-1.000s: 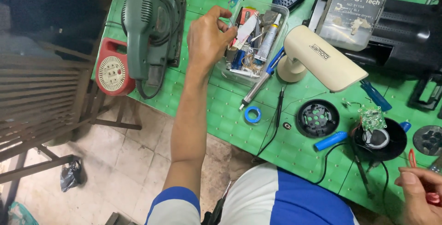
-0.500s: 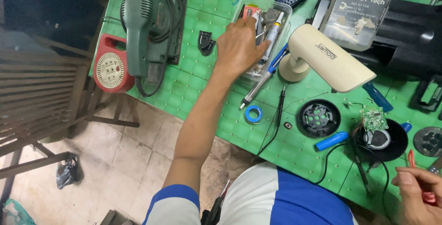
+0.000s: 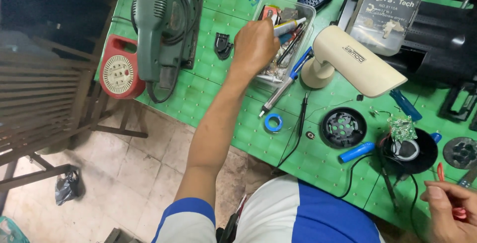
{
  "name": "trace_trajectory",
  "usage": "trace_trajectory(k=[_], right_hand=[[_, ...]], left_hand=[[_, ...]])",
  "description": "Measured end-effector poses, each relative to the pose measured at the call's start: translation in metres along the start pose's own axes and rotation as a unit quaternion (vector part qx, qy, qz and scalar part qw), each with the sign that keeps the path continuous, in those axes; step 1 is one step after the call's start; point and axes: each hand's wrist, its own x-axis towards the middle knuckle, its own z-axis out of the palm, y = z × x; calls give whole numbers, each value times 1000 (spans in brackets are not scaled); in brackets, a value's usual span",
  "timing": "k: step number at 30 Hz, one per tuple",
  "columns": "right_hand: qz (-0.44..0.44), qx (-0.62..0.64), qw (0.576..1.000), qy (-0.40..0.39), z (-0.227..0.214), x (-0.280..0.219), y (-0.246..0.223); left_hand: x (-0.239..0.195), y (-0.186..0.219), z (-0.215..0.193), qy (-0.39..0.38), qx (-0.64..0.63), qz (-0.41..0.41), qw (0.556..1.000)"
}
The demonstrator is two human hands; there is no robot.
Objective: Soldering wires to a small electronic circuit board and testing the connections with a multimeter.
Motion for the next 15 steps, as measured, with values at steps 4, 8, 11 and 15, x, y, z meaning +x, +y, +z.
trace_trajectory(k=[4, 8, 11, 15], right_hand=[[17, 13, 1000, -1, 0, 1, -2], [2, 6, 1000, -14, -1, 4, -6], [0, 2, 1000, -21, -2, 6, -8], [-6, 15, 1000, -22, -3, 4, -15]], left_hand=[[-3, -4, -3, 23, 18, -15, 999], [-9, -3, -9, 16, 19, -49, 998], [-16, 3, -17, -5, 6, -69, 998], [-23, 7, -27, -30, 8, -62, 998]])
